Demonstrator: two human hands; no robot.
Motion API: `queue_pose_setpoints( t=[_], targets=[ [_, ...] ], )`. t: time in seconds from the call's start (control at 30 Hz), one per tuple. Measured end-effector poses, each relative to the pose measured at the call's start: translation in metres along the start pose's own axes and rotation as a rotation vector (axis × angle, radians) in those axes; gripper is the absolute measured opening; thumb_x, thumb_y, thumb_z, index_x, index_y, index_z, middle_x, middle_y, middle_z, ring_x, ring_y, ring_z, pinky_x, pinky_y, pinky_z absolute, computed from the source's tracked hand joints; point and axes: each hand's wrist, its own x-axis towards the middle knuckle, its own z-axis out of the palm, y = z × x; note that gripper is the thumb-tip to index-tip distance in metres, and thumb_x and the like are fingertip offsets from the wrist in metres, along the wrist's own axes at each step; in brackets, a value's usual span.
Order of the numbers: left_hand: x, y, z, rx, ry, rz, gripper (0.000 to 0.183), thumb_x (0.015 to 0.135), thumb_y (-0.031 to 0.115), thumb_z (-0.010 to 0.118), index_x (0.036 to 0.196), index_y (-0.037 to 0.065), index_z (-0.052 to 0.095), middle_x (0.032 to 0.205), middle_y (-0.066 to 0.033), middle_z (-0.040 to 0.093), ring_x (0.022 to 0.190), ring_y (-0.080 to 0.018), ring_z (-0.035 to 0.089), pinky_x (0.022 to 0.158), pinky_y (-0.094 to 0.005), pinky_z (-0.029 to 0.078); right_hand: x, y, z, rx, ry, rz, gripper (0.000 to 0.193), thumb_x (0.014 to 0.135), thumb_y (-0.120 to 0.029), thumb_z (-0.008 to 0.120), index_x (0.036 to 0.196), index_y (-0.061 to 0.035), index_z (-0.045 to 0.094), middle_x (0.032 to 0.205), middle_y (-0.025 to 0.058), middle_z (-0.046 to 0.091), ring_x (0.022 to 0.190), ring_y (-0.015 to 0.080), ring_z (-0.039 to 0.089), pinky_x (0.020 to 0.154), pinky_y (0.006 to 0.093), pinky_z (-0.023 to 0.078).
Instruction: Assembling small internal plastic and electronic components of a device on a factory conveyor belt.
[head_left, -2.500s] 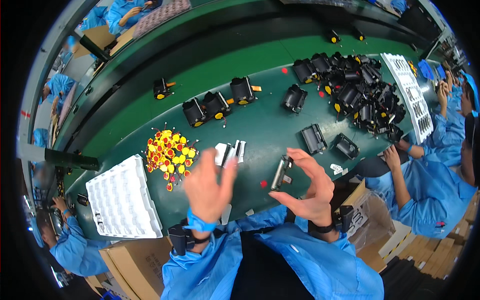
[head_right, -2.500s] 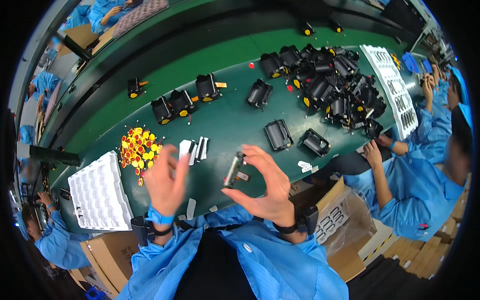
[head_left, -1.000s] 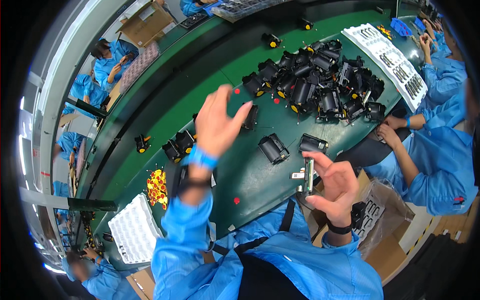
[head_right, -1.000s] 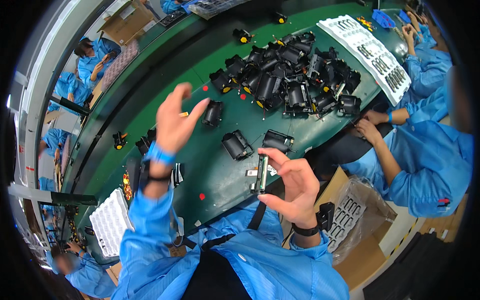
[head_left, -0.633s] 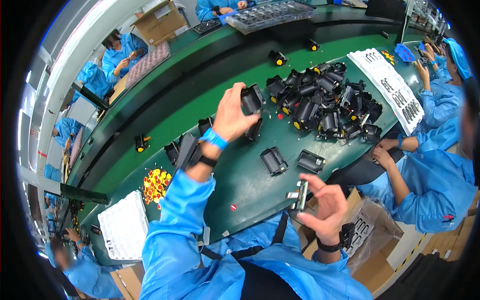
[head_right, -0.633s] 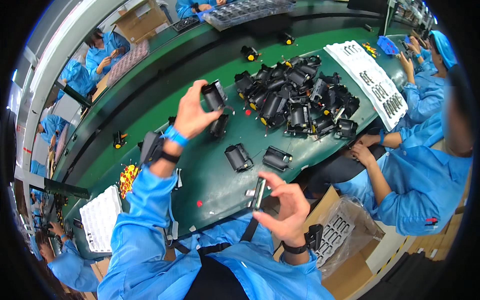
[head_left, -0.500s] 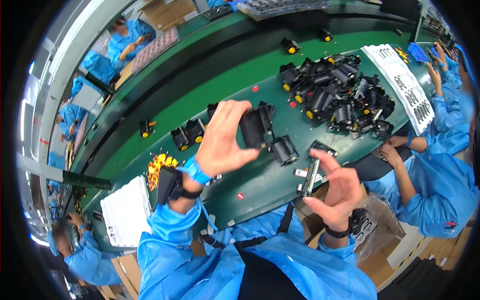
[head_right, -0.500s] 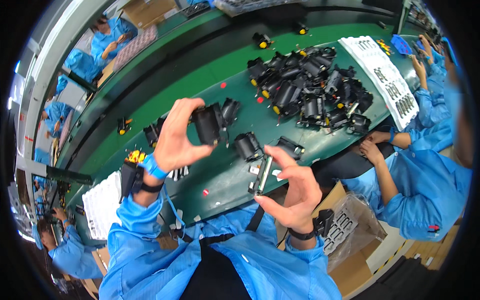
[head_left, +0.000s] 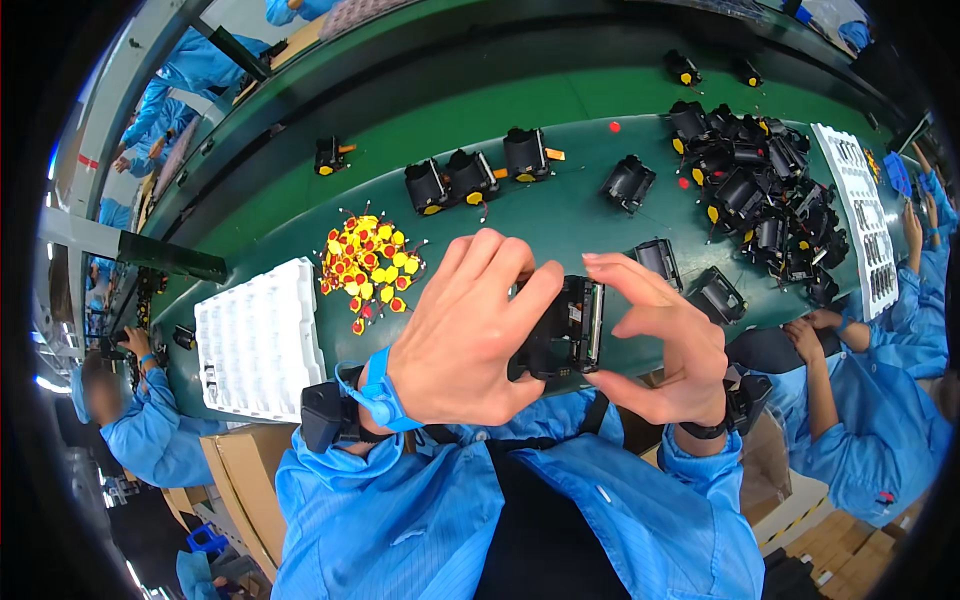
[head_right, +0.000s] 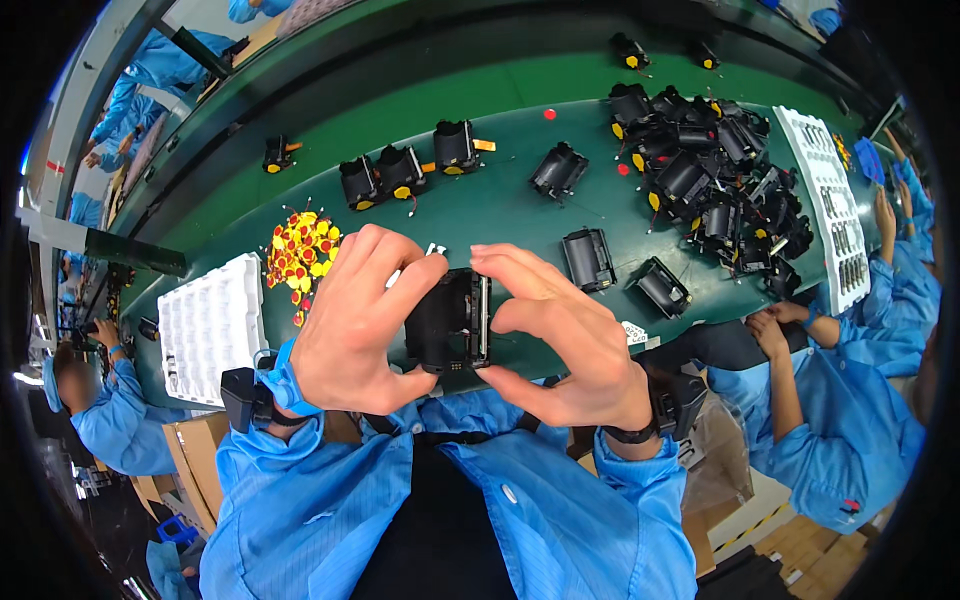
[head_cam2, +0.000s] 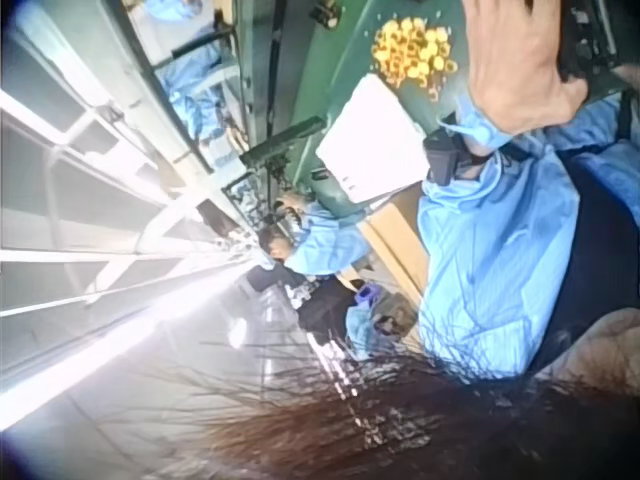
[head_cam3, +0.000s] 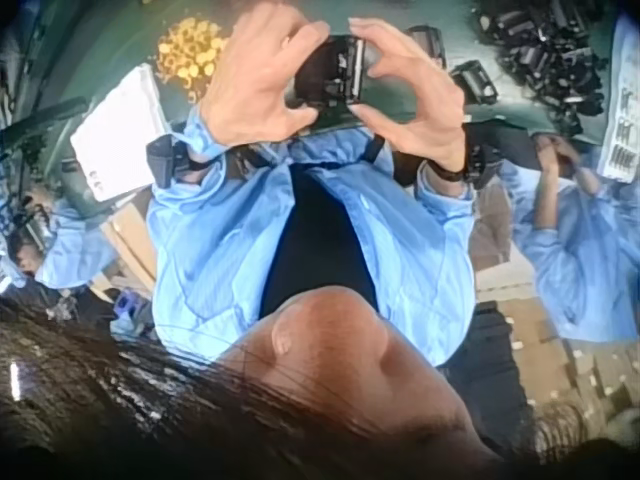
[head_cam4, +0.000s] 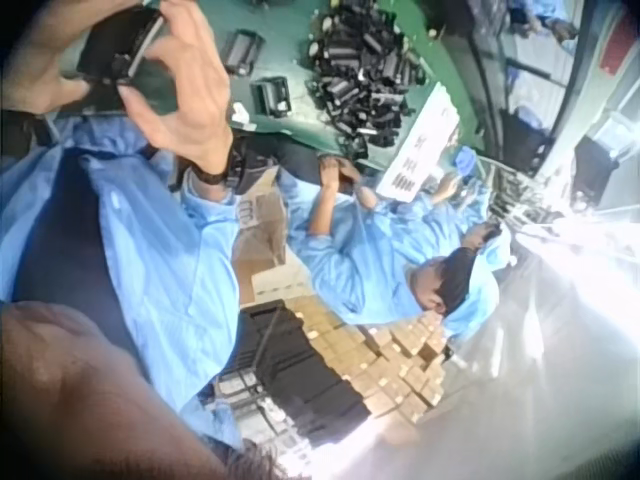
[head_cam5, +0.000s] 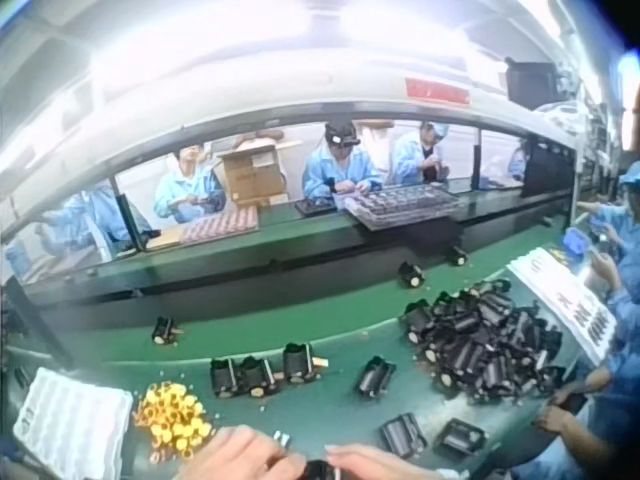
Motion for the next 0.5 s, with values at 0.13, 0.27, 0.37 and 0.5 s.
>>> queue_pose_setpoints(
  t=[0.13, 0.27, 0.37, 0.5],
  targets=[
    [-0.007, -0.011, -0.005, -0.012, 0.033, 0.022, 0.067, 0.049, 0.016, 0.077, 0.112, -0.003, 0.06, 0.103, -0.0171, 0.055, 0.09, -0.0351, 0.051, 0.077, -0.0439, 0.042, 0.009, -0.002, 0.008, -0.024, -0.083, 0.042, 0.045, 0.062, 0.006, 0.084, 0.1, 0.0057, 0.061, 0.129, 0.0315, 0.06, 0.125, 0.0501, 0.058, 0.104, 0.0548, 0.048],
    [-0.014, -0.027, -0.004, -0.16, 0.053, -0.006, 0.065, 0.049, 0.017, 0.077, 0.109, -0.004, 0.061, 0.096, -0.0161, 0.056, 0.084, -0.035, 0.054, 0.073, -0.0435, 0.044, 0.009, 0.005, 0.016, 0.008, -0.127, 0.165, 0.05, 0.063, 0.006, 0.083, 0.108, 0.0077, 0.062, 0.129, 0.0293, 0.061, 0.126, 0.0498, 0.057, 0.106, 0.0525, 0.047],
    [-0.021, -0.027, 0.001, -0.113, 0.095, -0.032, 0.057, 0.052, 0.02, 0.078, 0.101, -0.001, 0.059, 0.09, -0.0146, 0.054, 0.083, -0.0342, 0.055, 0.066, -0.0443, 0.049, 0.012, 0.005, 0.024, -0.069, -0.217, 0.181, 0.06, 0.064, 0.004, 0.082, 0.119, 0.0087, 0.059, 0.133, 0.0284, 0.058, 0.13, 0.0498, 0.053, 0.109, 0.0537, 0.043],
    [-0.028, -0.035, 0.006, -0.188, 0.182, -0.053, 0.059, 0.052, 0.021, 0.079, 0.102, -0.003, 0.06, 0.091, -0.0167, 0.057, 0.081, -0.036, 0.058, 0.065, -0.0438, 0.05, 0.019, -0.003, 0.036, -0.302, -0.378, 0.15, 0.08, 0.069, 0.005, 0.071, 0.143, 0.0099, 0.041, 0.15, 0.0318, 0.04, 0.144, 0.0505, 0.036, 0.116, 0.0624, 0.027]
  ],
)
